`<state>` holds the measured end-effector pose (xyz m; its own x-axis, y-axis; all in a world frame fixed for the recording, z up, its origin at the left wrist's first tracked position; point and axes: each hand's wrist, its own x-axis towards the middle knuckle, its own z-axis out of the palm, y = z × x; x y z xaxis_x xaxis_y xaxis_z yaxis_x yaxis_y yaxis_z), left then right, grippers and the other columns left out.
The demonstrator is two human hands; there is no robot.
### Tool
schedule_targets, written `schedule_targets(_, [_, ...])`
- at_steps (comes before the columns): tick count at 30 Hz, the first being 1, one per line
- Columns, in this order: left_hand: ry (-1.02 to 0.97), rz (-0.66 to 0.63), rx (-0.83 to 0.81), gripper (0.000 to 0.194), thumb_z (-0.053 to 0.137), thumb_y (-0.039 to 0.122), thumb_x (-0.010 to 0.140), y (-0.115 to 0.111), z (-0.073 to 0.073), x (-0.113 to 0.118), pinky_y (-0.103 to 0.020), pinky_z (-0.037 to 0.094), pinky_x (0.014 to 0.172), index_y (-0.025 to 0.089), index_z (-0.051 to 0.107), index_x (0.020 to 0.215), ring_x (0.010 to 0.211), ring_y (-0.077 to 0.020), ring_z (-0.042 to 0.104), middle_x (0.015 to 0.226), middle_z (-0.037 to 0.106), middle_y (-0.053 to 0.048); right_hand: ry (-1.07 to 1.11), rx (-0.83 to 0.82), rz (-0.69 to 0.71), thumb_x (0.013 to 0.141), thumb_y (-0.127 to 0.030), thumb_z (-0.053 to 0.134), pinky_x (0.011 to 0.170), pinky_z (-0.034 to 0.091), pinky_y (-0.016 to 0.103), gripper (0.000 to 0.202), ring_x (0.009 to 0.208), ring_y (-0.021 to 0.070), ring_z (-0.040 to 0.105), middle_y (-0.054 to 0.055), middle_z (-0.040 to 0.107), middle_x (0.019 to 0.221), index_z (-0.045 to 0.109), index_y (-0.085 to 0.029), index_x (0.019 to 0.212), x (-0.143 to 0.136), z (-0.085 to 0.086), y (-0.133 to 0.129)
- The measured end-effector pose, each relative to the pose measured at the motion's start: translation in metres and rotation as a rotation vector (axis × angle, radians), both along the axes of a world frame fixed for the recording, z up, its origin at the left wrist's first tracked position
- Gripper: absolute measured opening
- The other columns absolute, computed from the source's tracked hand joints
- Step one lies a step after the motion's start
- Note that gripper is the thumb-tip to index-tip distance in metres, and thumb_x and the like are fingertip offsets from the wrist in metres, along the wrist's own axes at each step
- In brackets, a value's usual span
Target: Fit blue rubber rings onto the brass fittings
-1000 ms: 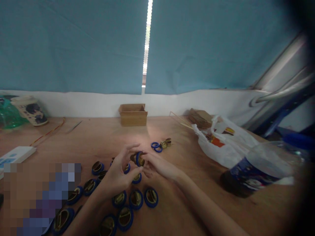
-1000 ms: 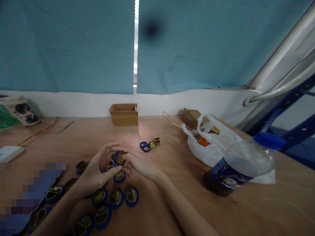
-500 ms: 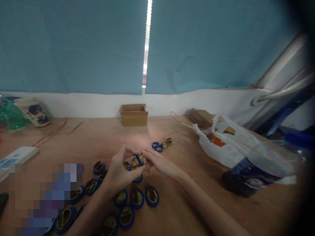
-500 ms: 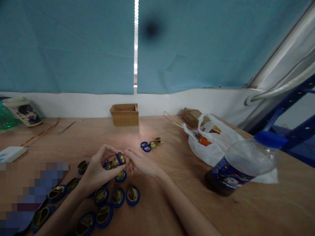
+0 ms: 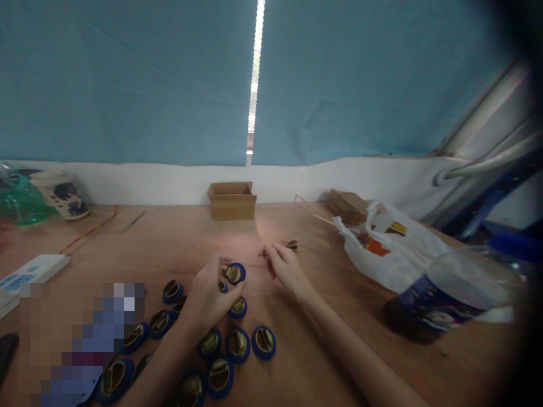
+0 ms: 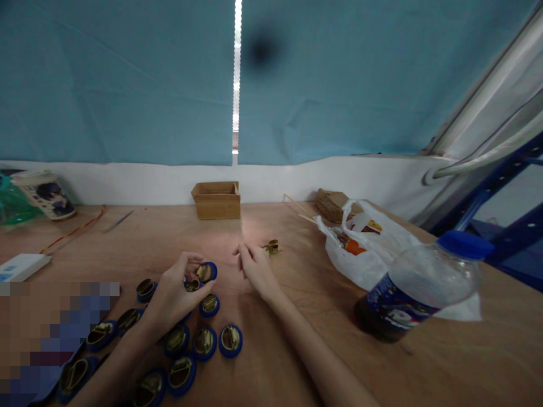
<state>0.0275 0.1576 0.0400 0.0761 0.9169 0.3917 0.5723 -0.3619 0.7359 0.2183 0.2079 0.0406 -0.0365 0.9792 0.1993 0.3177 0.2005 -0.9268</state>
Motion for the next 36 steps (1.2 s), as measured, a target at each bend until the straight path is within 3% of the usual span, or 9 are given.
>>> schedule_targets(4, [0.07, 0.032, -0.016, 0.023, 0.065, 0.026, 0.08, 0.003, -0.003, -0.002, -0.035, 0.053, 0.067, 0.021, 0.056, 0.101, 0.07, -0.0223, 0.069, 0.083, 0.07, -0.003, -0.107, 0.055, -0.219, 0.092, -0.039, 0.032, 0.044, 0.037, 0.025, 0.036, 0.043, 0.0148, 0.049, -0.003, 0.05, 0.05, 0.056, -0.019, 0.074, 0.034, 0.006, 0.015])
schedule_targets(7, [0.118, 0.029, -0.024, 0.025, 0.062, 0.023, 0.082, 0.008, -0.008, -0.005, -0.036, 0.053, 0.072, 0.021, 0.056, 0.106, 0.078, -0.0245, 0.071, 0.094, 0.072, -0.007, -0.253, 0.077, -0.31, 0.089, -0.035, 0.037, 0.052, 0.038, 0.027, 0.031, 0.054, 0.0185, 0.056, 0.001, 0.056, 0.055, 0.055, -0.02, 0.069, 0.056, 0.0, 0.024])
schedule_targets(10, [0.174, 0.01, -0.026, 0.029, 0.057, 0.017, 0.084, 0.01, -0.011, -0.01, -0.038, 0.051, 0.082, 0.021, 0.055, 0.113, 0.094, -0.0272, 0.069, 0.106, 0.071, -0.01, -0.402, 0.073, -0.299, 0.084, -0.031, 0.048, 0.056, 0.037, 0.028, 0.02, 0.06, 0.02, 0.059, 0.004, 0.062, 0.061, 0.058, -0.02, 0.071, 0.066, -0.013, 0.028])
schedule_targets(14, [0.264, -0.043, -0.034, 0.02, 0.056, 0.017, 0.085, 0.009, -0.01, -0.012, -0.04, 0.049, 0.083, 0.021, 0.06, 0.104, 0.097, -0.0293, 0.067, 0.102, 0.072, -0.01, -0.546, 0.06, -0.24, 0.085, -0.037, 0.055, 0.053, 0.035, 0.026, 0.023, 0.056, 0.0199, 0.059, 0.001, 0.063, 0.059, 0.061, -0.017, 0.094, 0.063, -0.029, 0.027])
schedule_targets(18, [0.327, -0.095, -0.035, 0.016, 0.058, 0.02, 0.085, 0.008, -0.012, -0.009, -0.04, 0.047, 0.085, 0.023, 0.062, 0.1, 0.095, -0.0292, 0.067, 0.1, 0.073, -0.008, -0.664, 0.074, -0.211, 0.084, -0.038, 0.061, 0.053, 0.034, 0.026, 0.043, 0.059, 0.0217, 0.062, 0.004, 0.068, 0.068, 0.055, -0.015, 0.12, 0.061, -0.032, 0.026])
schedule_targets(22, [0.362, -0.123, -0.042, 0.02, 0.063, 0.021, 0.083, 0.01, -0.021, -0.006, -0.041, 0.046, 0.087, 0.023, 0.063, 0.103, 0.096, -0.0297, 0.067, 0.097, 0.074, -0.008, -0.735, 0.082, -0.184, 0.089, -0.03, 0.056, 0.059, 0.036, 0.027, 0.036, 0.069, 0.024, 0.066, 0.009, 0.072, 0.08, 0.057, -0.018, 0.122, 0.063, -0.032, 0.026])
schedule_targets(30, [0.362, -0.083, 0.014, 0.013, 0.063, 0.028, 0.085, 0.012, -0.024, -0.007, -0.043, 0.046, 0.091, 0.022, 0.066, 0.096, 0.096, -0.0291, 0.066, 0.096, 0.074, -0.008, -0.593, 0.131, -0.176, 0.089, -0.026, 0.056, 0.067, 0.038, 0.028, 0.007, 0.08, 0.0246, 0.065, 0.01, 0.071, 0.088, 0.061, -0.02, 0.089, 0.063, -0.028, 0.023])
schedule_targets(33, [0.317, -0.027, 0.048, 0.016, 0.057, 0.03, 0.089, 0.013, -0.024, -0.008, -0.044, 0.047, 0.091, 0.02, 0.066, 0.097, 0.097, -0.0297, 0.066, 0.096, 0.073, -0.01, -0.444, 0.157, -0.191, 0.089, -0.029, 0.055, 0.066, 0.038, 0.029, 0.011, 0.077, 0.0234, 0.063, 0.008, 0.068, 0.082, 0.055, -0.021, 0.082, 0.058, -0.021, 0.02])
schedule_targets(36, [0.251, 0.019, 0.092, 0.025, 0.053, 0.029, 0.092, 0.015, -0.027, -0.008, -0.049, 0.044, 0.096, 0.018, 0.063, 0.111, 0.109, -0.0319, 0.062, 0.109, 0.07, -0.014, -0.25, 0.161, -0.18, 0.093, -0.039, 0.047, 0.061, 0.039, 0.027, 0.019, 0.066, 0.0194, 0.06, 0.003, 0.063, 0.075, 0.049, -0.022, 0.085, 0.044, -0.014, 0.017])
